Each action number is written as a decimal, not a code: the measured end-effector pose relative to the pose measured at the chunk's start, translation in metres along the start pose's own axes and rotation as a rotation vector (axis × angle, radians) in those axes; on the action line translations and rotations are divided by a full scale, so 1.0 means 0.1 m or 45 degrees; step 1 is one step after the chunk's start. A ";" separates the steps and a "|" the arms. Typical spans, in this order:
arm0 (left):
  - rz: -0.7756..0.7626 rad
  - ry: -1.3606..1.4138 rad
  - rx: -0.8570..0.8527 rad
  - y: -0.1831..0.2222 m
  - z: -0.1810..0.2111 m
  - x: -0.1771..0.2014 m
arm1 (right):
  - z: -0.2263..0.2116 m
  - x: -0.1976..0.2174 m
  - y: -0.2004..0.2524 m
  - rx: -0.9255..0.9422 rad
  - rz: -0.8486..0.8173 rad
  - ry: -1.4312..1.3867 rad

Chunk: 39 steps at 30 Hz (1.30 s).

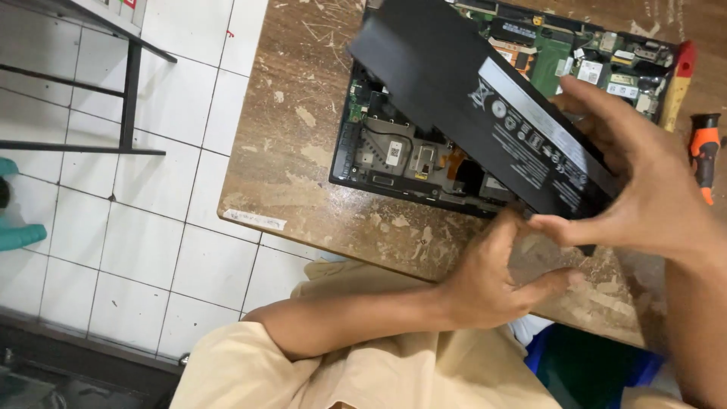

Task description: Installing a replacement battery into a laptop and securing it with screws using a screwdriver.

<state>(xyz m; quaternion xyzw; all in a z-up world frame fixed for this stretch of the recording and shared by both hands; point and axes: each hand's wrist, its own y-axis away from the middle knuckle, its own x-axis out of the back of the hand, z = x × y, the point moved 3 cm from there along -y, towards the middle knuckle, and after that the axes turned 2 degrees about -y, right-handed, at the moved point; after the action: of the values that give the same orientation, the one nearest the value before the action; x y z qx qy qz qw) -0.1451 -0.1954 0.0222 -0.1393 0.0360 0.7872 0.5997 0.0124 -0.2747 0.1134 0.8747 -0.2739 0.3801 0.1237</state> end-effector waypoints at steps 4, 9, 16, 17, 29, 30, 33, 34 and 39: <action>-0.521 -0.155 0.072 -0.08 0.34 0.52 | 0.48 0.09 0.20 0.210 -0.081 0.152; -0.228 -0.323 -0.319 -0.19 0.68 1.39 | 0.74 0.06 0.33 0.401 -0.141 0.384; 0.357 -1.088 -0.351 -0.31 0.73 2.03 | 0.93 -0.08 0.33 0.447 -0.234 0.365; 0.341 -1.132 -0.360 -0.34 0.74 2.03 | 0.96 -0.09 0.32 0.492 -0.231 0.357; 0.142 -1.344 -0.273 -0.35 0.65 2.03 | 0.80 -0.04 0.12 0.494 -0.228 0.313; 0.142 -1.343 -0.271 -0.35 0.66 2.03 | 0.79 -0.04 0.11 0.493 -0.230 0.312; 0.134 -1.354 -0.252 -0.36 0.67 2.03 | 0.76 -0.02 0.09 0.480 -0.227 0.323; 0.128 -1.360 -0.258 -0.36 0.66 2.03 | 0.75 -0.01 0.08 0.479 -0.228 0.316; 0.113 -1.378 -0.273 -0.36 0.67 2.04 | 0.82 -0.04 0.10 0.514 -0.222 0.274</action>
<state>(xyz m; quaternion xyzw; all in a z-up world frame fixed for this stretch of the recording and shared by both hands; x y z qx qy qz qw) -0.1720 0.0200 0.0369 0.2265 -0.3518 0.7703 0.4812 0.0536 -0.3163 0.0551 0.8565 -0.1013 0.5060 0.0071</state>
